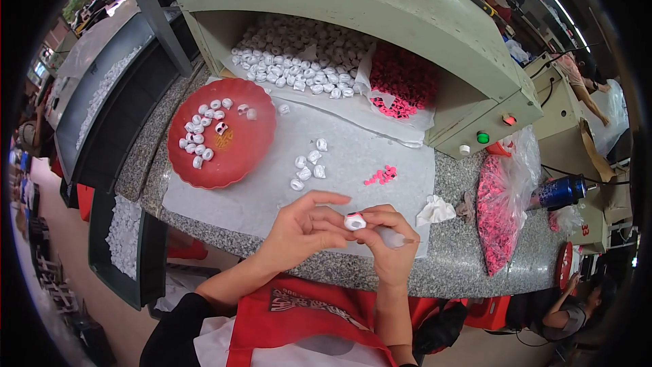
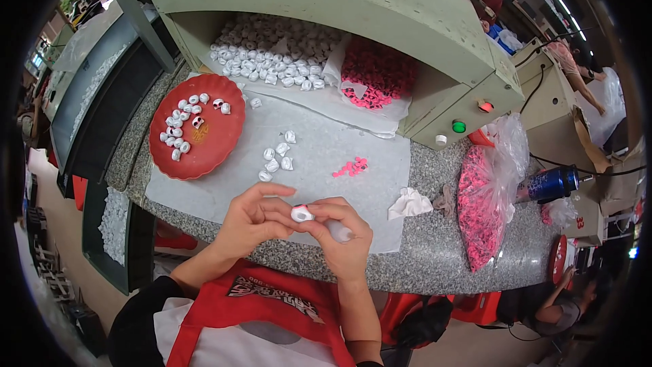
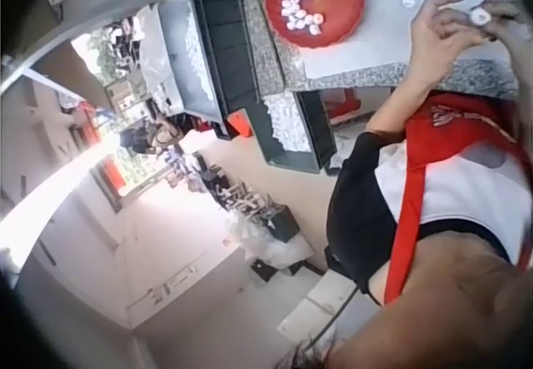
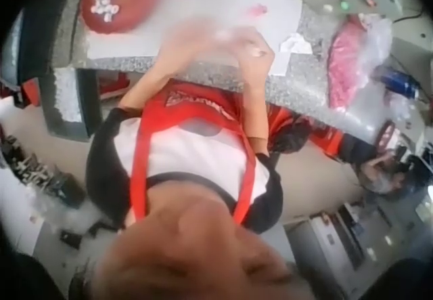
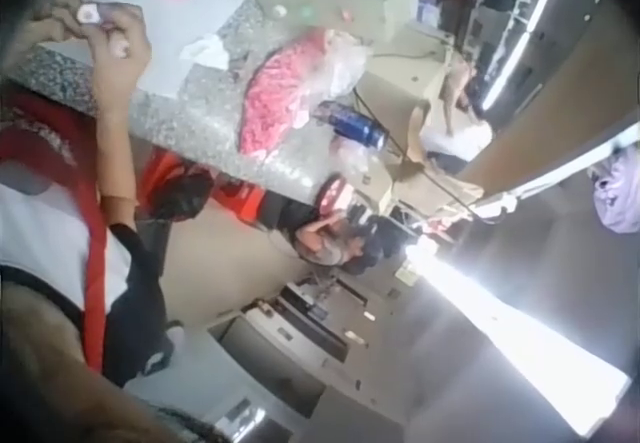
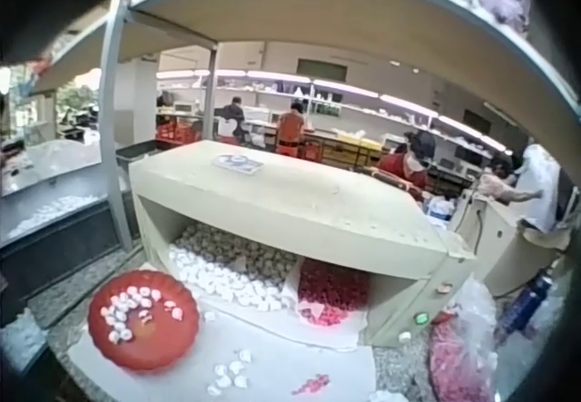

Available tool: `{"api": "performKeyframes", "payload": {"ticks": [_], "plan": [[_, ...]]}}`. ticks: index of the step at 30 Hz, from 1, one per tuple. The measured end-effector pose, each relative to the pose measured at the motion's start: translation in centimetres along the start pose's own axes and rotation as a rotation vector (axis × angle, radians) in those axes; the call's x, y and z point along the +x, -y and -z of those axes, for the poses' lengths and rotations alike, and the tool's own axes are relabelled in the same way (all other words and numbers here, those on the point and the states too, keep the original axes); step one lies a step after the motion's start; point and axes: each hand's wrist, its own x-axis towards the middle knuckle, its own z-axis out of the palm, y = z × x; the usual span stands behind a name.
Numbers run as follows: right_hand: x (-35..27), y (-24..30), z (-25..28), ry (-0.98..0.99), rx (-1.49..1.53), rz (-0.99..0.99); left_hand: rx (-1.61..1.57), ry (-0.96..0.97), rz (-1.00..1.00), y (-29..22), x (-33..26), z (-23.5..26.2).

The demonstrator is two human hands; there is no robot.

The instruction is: Applying adhesive to small white plastic components and joining them to assemble Hello Kitty figures.

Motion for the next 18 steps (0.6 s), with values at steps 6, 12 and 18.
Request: {"api": "performKeyframes", "payload": {"ticks": [6,12,18], "plan": [[-0.3,0.7,-0.6,-0.018,0.339,-0.297,0.228,0.051,-0.138,0.9,-0.3,0.4],[-0.5,0.7,-1.3,-0.053,0.248,-0.233,0.137,-0.017,-0.199,2.6,-0.6,1.0],[-0.1,2.6,-2.3,-0.12,0.216,-0.341,-0.096,0.027,-0.006,2.2,0.0,2.3]]}}
